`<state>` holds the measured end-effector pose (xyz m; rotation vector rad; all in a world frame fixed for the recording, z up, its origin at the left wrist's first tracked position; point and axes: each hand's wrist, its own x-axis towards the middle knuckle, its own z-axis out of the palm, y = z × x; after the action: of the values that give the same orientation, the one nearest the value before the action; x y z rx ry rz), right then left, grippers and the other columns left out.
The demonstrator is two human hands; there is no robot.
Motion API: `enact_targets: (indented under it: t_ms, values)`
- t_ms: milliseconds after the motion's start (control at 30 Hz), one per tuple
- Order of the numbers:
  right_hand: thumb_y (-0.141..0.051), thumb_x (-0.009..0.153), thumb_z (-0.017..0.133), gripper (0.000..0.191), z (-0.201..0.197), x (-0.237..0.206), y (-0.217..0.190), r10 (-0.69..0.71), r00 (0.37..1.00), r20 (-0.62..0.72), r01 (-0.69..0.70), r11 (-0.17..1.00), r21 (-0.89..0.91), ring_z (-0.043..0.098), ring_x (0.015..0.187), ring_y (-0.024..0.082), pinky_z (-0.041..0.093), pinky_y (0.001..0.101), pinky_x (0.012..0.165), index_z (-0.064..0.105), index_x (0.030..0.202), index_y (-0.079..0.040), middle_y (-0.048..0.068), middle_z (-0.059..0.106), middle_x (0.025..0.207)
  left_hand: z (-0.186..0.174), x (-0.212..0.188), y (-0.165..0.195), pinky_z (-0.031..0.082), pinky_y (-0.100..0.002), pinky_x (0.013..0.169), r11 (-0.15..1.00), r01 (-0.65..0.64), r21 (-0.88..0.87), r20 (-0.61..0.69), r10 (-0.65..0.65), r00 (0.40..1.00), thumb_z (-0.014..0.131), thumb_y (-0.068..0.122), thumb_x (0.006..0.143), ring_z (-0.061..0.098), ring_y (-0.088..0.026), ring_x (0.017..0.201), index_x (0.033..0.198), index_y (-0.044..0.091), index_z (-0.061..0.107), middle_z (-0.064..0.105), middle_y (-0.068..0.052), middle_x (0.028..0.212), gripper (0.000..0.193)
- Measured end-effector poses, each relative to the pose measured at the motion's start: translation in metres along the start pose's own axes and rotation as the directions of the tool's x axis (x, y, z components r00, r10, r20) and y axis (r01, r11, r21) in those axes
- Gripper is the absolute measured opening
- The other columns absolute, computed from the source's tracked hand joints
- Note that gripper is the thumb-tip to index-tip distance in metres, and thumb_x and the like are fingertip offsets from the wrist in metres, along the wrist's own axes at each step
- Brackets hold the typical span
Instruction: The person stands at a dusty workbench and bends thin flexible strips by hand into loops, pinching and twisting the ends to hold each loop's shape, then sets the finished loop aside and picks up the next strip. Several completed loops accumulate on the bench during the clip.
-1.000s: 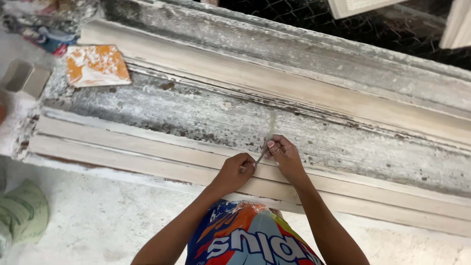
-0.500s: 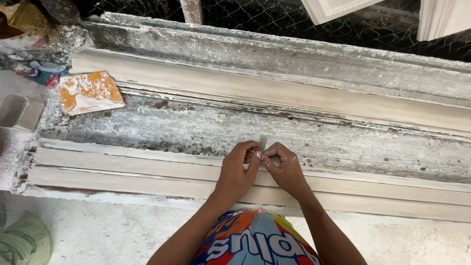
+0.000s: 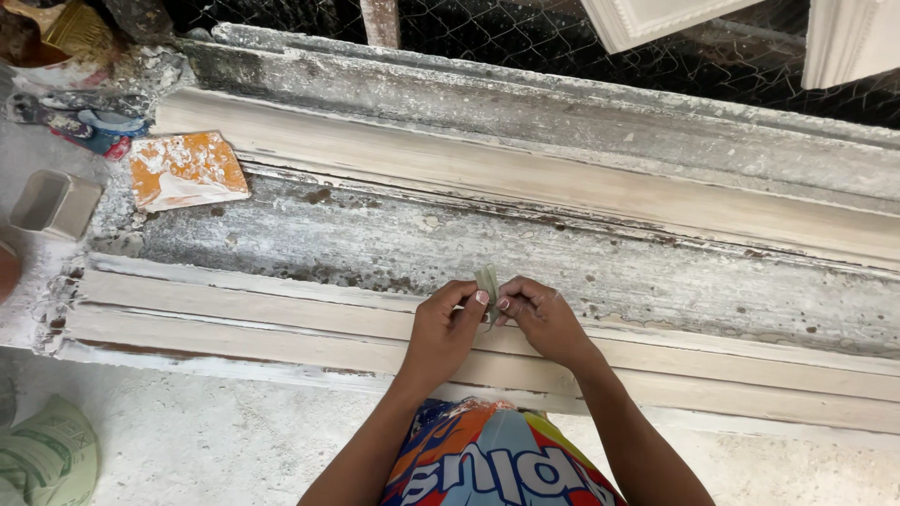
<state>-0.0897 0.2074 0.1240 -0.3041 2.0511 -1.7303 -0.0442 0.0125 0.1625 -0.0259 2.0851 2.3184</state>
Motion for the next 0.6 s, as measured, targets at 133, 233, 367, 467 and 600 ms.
enact_targets:
  t_ms: [133,233,367,467,600]
  values:
    - [-0.009,0.100,0.063,0.023,0.005,-0.009,0.002,-0.106,0.993,-0.049,0.113,0.980,0.164,0.065,0.093,0.013,0.056,0.0288,0.085,0.056,0.119,-0.001,0.005,0.064,0.100,0.002,-0.001,-0.001,0.054,-0.027,0.065,0.995,0.031,0.090,-0.001,-0.031,1.000,0.064,0.012,0.100,0.067,-0.012,0.079,0.109,-0.003,0.072,0.072,-0.010,0.098,0.019]
    - [-0.008,0.096,0.067,0.034,0.014,-0.020,0.001,-0.172,0.974,-0.148,0.197,0.965,0.171,0.062,0.105,0.011,0.057,0.0283,0.090,0.050,0.124,-0.001,0.005,0.062,0.110,0.009,-0.002,-0.003,0.058,-0.027,0.074,0.969,-0.130,0.210,-0.022,0.138,0.990,0.066,0.009,0.099,0.073,-0.015,0.083,0.109,-0.003,0.072,0.075,-0.012,0.099,0.017]
    - [-0.008,0.096,0.070,0.029,0.011,-0.025,0.002,-0.091,0.978,-0.188,0.123,0.978,0.167,0.064,0.104,0.011,0.054,0.0263,0.090,0.056,0.120,0.000,0.006,0.066,0.112,0.018,-0.002,-0.006,0.059,-0.029,0.078,0.980,-0.073,0.185,0.043,0.066,0.997,0.064,0.008,0.099,0.075,-0.018,0.089,0.117,-0.001,0.067,0.076,-0.014,0.100,0.020]
    - [-0.008,0.095,0.073,0.026,0.001,-0.027,0.006,0.004,0.987,-0.163,0.018,0.991,0.135,0.063,0.100,0.010,0.054,0.0268,0.087,0.060,0.116,0.001,0.008,0.067,0.107,0.019,0.000,-0.007,0.059,-0.029,0.077,0.983,0.011,0.182,0.083,-0.027,0.996,0.061,0.007,0.098,0.076,-0.017,0.089,0.121,0.001,0.063,0.078,-0.012,0.098,0.024]
    - [-0.010,0.098,0.069,0.020,-0.009,-0.032,0.014,-0.021,0.991,-0.129,0.030,0.998,0.064,0.064,0.097,0.010,0.054,0.0262,0.086,0.064,0.113,0.001,0.006,0.068,0.103,0.020,0.001,-0.008,0.059,-0.029,0.076,0.981,0.028,0.193,0.106,-0.049,0.993,0.059,0.006,0.098,0.076,-0.016,0.088,0.123,0.002,0.062,0.078,-0.012,0.097,0.026]
